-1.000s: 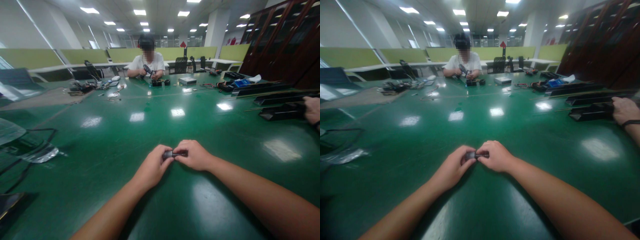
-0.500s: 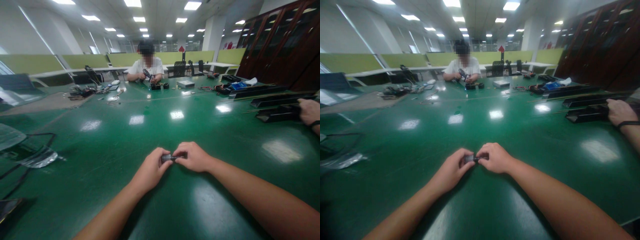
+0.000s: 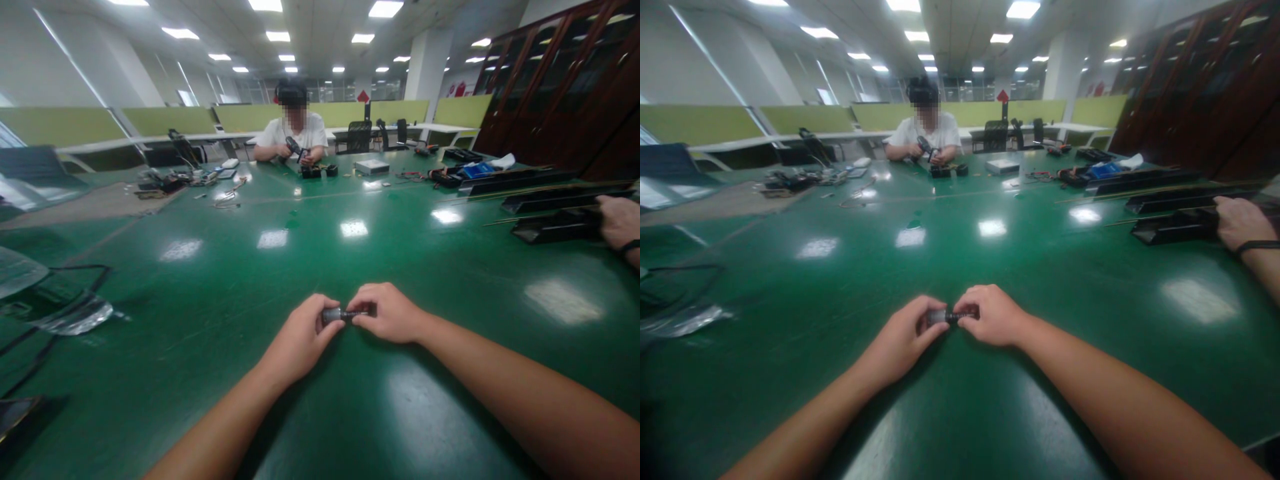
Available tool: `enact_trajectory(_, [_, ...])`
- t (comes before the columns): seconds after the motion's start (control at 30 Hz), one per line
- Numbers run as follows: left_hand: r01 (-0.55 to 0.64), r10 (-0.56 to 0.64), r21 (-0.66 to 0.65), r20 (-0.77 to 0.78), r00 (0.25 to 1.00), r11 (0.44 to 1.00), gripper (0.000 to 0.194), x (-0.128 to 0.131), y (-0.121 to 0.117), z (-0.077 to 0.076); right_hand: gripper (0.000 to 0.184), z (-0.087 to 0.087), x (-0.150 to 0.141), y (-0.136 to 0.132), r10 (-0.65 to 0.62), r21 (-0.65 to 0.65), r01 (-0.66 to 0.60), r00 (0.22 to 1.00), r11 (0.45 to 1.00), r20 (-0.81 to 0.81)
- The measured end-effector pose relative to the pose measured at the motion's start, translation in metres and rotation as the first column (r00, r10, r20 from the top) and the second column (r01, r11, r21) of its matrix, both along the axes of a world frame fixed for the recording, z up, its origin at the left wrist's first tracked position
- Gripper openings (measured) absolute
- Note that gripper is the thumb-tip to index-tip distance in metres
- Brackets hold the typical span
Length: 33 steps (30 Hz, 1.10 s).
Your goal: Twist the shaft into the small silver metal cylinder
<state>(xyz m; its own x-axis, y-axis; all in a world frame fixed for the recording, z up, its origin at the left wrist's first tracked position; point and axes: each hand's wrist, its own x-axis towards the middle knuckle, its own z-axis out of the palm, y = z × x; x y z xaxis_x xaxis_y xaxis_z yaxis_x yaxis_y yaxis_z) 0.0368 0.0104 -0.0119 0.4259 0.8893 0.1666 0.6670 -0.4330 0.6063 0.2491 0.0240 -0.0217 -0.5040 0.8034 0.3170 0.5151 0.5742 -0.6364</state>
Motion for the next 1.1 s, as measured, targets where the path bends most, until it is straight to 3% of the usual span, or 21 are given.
enact_trajectory(1.1, [-0.005, 0.005, 0.003, -0.005, 1.0, 1.0, 0.019, -0.0013, -0.0005, 0.0039, 0.008, 0.0036, 0.0083, 0.0009, -0.064, 0.0, 0.064, 0.998, 0.998, 0.014])
